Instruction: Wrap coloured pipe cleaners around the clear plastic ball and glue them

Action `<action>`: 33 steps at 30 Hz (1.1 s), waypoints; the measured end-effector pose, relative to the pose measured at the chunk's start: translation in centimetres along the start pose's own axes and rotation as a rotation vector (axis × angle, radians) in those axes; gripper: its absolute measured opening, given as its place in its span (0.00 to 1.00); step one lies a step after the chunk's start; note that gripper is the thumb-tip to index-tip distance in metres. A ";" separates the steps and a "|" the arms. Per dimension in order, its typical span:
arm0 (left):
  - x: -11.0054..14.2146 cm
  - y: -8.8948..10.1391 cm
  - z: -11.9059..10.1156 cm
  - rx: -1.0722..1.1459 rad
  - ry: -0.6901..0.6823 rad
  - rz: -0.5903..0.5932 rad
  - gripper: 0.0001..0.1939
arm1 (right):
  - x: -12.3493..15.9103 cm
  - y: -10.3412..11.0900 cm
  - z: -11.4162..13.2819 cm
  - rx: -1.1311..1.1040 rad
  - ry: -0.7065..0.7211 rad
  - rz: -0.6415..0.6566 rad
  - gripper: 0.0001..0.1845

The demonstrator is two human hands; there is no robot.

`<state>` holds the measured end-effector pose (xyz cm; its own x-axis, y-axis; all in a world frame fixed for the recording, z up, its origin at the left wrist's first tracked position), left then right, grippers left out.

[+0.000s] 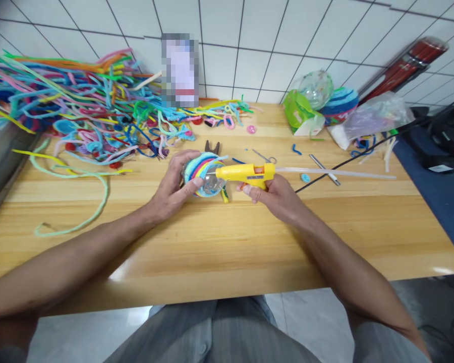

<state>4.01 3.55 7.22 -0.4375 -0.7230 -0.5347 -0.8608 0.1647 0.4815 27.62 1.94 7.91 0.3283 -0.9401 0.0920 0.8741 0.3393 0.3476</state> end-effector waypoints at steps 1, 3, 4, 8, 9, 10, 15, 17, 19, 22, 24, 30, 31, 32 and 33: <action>0.0 0.0 0.0 0.005 -0.001 -0.001 0.26 | 0.0 0.2 0.0 0.008 0.000 -0.015 0.17; 0.0 0.0 0.1 0.015 -0.003 0.001 0.27 | 0.0 0.2 0.0 0.012 -0.001 -0.021 0.17; 0.0 0.0 0.1 0.018 -0.005 0.000 0.27 | 0.0 0.1 0.0 0.008 0.000 -0.013 0.16; 0.0 0.0 0.2 0.026 -0.011 -0.012 0.27 | 0.1 -0.3 0.1 -0.005 -0.004 0.019 0.16; 0.0 0.0 0.2 0.027 -0.010 -0.015 0.27 | 0.1 -0.3 0.1 -0.003 -0.004 0.015 0.17; 0.1 0.0 0.2 0.027 -0.008 -0.016 0.27 | 0.1 -0.3 0.2 0.001 -0.001 0.009 0.17; 0.2 0.0 0.5 0.040 0.028 -0.010 0.27 | 0.0 0.1 0.0 -0.001 0.001 -0.026 0.19; 0.2 0.1 0.6 0.039 0.047 -0.003 0.27 | 0.0 0.0 -0.1 -0.024 -0.002 -0.028 0.18; 0.3 0.1 0.7 0.028 0.058 0.008 0.27 | -0.1 -0.1 0.0 -0.050 0.017 -0.026 0.17; 0.3 0.1 0.9 0.014 0.066 0.005 0.28 | -0.1 -0.3 0.2 -0.073 0.030 -0.021 0.16; 0.4 0.1 1.1 0.017 0.066 -0.002 0.28 | 0.0 -0.6 0.1 -0.080 0.006 -0.011 0.17; 0.6 0.1 1.4 0.029 0.063 0.003 0.28 | 0.2 -0.6 -0.5 -0.067 -0.030 -0.019 0.15; 0.6 0.1 1.4 0.025 0.068 0.008 0.29 | 0.2 -0.5 -0.6 -0.063 -0.026 -0.029 0.15; 0.6 0.2 1.4 0.022 0.072 0.012 0.29 | 0.2 -0.4 -0.7 -0.061 -0.021 -0.038 0.16; 0.6 0.2 1.4 0.018 0.078 0.016 0.29 | 0.2 -0.4 -0.7 -0.062 -0.017 -0.043 0.16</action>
<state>3.26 4.12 6.04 -0.4300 -0.7699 -0.4716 -0.8590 0.1881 0.4762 27.59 1.65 7.14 0.2844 -0.9541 0.0937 0.9078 0.2994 0.2936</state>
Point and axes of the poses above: each hand's wrist, its own x-axis away from the middle knuckle, its own y-axis out of the back of the hand, z = x × y, the point moved 9 cm from there along -x, towards the middle knuckle, and after that the axes turned 3 degrees about z, right-handed, at the moved point
